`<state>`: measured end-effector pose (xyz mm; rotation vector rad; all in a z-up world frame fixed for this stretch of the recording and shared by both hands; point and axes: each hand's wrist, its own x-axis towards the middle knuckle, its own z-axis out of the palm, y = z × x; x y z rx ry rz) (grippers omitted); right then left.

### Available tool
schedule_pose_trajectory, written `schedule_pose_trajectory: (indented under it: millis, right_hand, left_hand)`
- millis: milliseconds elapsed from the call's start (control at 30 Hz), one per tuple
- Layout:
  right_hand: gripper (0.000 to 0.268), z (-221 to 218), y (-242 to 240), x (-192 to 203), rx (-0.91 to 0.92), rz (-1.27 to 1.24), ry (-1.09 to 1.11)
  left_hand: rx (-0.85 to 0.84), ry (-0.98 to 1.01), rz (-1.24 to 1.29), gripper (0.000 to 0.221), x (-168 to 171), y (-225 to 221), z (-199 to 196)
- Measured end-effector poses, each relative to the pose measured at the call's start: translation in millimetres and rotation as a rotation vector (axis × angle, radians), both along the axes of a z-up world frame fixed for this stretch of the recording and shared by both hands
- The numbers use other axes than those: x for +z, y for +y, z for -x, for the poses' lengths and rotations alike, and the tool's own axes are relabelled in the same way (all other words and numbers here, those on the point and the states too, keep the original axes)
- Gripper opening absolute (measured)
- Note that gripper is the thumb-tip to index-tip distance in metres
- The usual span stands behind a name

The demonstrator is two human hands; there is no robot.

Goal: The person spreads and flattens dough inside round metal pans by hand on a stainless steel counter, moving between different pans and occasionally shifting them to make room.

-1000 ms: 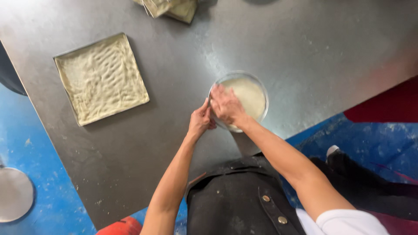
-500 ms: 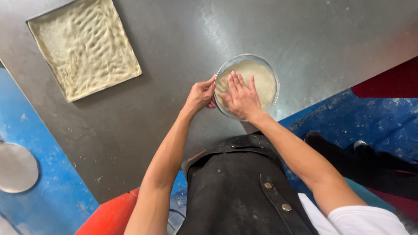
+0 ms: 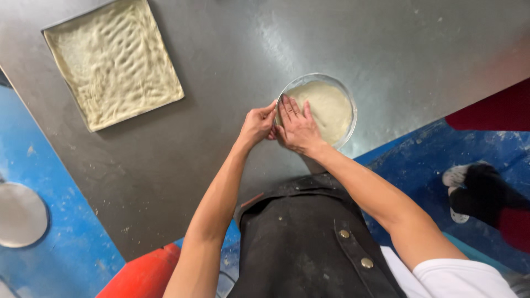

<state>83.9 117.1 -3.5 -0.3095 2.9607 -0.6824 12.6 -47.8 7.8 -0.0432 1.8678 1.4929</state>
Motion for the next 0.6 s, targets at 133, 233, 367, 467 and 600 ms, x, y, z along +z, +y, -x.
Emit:
schedule_pose_trajectory:
  millis: [133, 233, 367, 467, 600]
  right_hand:
    - [0.058, -5, 4, 7, -0.205, 0.158, 0.001]
    - [0.070, -31, 5, 20, -0.065, -0.103, 0.043]
    - [0.070, -78, 27, 15, 0.004, 0.048, -0.048]
    - [0.073, -84, 45, 3, -0.158, 0.037, 0.004]
    - [0.077, -64, 47, -2, -0.139, -0.038, -0.052]
  left_hand:
    - [0.022, -0.020, -0.002, 0.043, 8, 2, -16]
    - [-0.001, -0.032, 0.008, 0.050, 24, 6, -4]
    - [-0.119, -0.048, 0.142, 0.048, 35, 2, -8]
    - [-0.158, -0.012, 0.102, 0.047, 38, 4, -10]
    - [-0.183, -0.056, 0.138, 0.048, 46, 9, -5]
